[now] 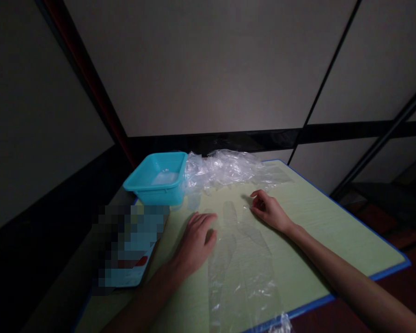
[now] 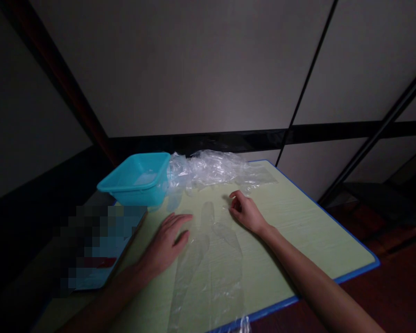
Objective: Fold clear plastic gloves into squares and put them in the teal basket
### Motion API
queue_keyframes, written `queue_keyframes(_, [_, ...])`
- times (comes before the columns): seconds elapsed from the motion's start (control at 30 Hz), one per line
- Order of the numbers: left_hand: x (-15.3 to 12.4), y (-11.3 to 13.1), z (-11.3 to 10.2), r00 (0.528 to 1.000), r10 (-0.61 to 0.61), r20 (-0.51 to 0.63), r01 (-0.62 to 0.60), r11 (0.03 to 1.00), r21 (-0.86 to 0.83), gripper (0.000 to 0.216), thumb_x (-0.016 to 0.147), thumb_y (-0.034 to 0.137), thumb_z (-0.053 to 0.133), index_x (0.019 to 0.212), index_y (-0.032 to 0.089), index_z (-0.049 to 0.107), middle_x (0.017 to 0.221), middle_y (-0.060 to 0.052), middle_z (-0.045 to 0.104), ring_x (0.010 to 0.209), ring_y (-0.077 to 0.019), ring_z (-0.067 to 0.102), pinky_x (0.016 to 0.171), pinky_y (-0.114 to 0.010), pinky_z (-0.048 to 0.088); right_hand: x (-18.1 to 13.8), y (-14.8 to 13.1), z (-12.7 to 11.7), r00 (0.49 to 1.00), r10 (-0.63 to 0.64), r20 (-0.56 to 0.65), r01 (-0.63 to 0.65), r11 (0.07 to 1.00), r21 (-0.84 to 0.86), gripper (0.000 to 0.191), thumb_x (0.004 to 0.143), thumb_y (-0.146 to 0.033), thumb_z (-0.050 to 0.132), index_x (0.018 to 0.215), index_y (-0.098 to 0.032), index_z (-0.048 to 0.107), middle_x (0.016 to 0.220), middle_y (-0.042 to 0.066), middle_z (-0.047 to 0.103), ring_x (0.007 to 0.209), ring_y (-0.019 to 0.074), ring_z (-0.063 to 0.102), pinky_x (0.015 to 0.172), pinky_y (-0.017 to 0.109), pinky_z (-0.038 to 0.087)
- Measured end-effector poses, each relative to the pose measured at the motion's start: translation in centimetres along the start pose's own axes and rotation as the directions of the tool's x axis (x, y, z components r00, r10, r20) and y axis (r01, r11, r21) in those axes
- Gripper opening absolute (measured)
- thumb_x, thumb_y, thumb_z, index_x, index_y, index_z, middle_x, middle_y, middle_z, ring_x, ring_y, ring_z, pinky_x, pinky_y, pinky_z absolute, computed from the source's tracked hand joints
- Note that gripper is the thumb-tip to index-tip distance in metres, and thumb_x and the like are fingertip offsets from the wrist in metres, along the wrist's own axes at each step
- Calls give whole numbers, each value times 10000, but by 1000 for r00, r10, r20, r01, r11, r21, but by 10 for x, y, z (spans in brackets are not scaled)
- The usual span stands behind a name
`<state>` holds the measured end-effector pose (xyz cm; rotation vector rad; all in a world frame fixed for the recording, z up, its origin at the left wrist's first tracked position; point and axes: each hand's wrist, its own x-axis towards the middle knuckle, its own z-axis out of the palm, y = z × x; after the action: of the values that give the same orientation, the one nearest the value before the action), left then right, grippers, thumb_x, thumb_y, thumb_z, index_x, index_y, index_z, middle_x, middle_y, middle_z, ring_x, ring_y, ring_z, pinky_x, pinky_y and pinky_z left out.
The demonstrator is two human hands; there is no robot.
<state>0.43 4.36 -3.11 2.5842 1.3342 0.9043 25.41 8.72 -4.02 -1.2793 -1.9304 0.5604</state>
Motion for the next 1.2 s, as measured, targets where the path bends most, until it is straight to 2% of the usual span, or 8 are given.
queue_keyframes(0.07, [11,10,0,991,111,78,-108,993,-43,296,768,79,483,1038,187,535,1132,-58,601,1075,-187,528,1017,-435,317,1,-1,1,1000,-7,0,7,1000,8,271,716,-162,502,975,-187,427,646,-31,527,546,126,480,521,242,379])
queue_keyframes(0.17, [35,31,4,934,305,189,-297,952,-68,268,824,139,486,1081,202,526,1213,-39,559,1126,-156,493,1055,-398,263,1,-2,1,1000,-20,-8,20,1000,23,266,722,-164,497,976,-189,422,636,-35,524,538,124,481,510,236,376])
queue_keyframes(0.3, [59,54,18,882,387,270,-390,920,-42,169,852,167,479,985,164,582,1102,-53,628,1039,-159,559,1020,-360,314,0,0,2,999,-40,-18,41,999,33,265,728,-155,488,978,-194,410,648,-32,539,560,127,508,519,230,387])
queue_keyframes(0.47, [62,55,29,893,375,251,-379,925,-32,195,872,140,433,970,149,601,1027,-42,663,948,-147,602,986,-342,346,1,3,4,999,-49,-21,49,999,19,308,720,-129,492,1005,-197,398,667,-31,555,550,121,508,511,223,381])
queue_keyframes(0.7, [61,49,28,894,346,284,-361,933,1,201,872,127,415,826,158,608,871,-14,682,839,-136,621,979,-334,337,2,1,4,999,-44,-8,44,999,-16,344,707,-96,482,1022,-198,387,663,-40,541,532,113,498,502,210,374])
queue_keyframes(0.93, [59,50,32,893,325,311,-343,939,2,198,873,146,424,859,148,622,905,-36,684,863,-159,621,988,-360,326,1,-1,2,999,-32,1,32,991,-127,361,700,-98,489,1032,-206,397,658,-41,543,540,124,501,505,217,337])
queue_keyframes(1.2, [59,50,32,901,307,308,-324,946,6,215,875,140,413,858,144,628,904,-42,688,854,-157,625,999,-377,311,2,-2,6,997,-4,-77,-10,982,-187,343,687,-104,478,1010,-212,436,655,-30,559,533,135,490,512,231,296])
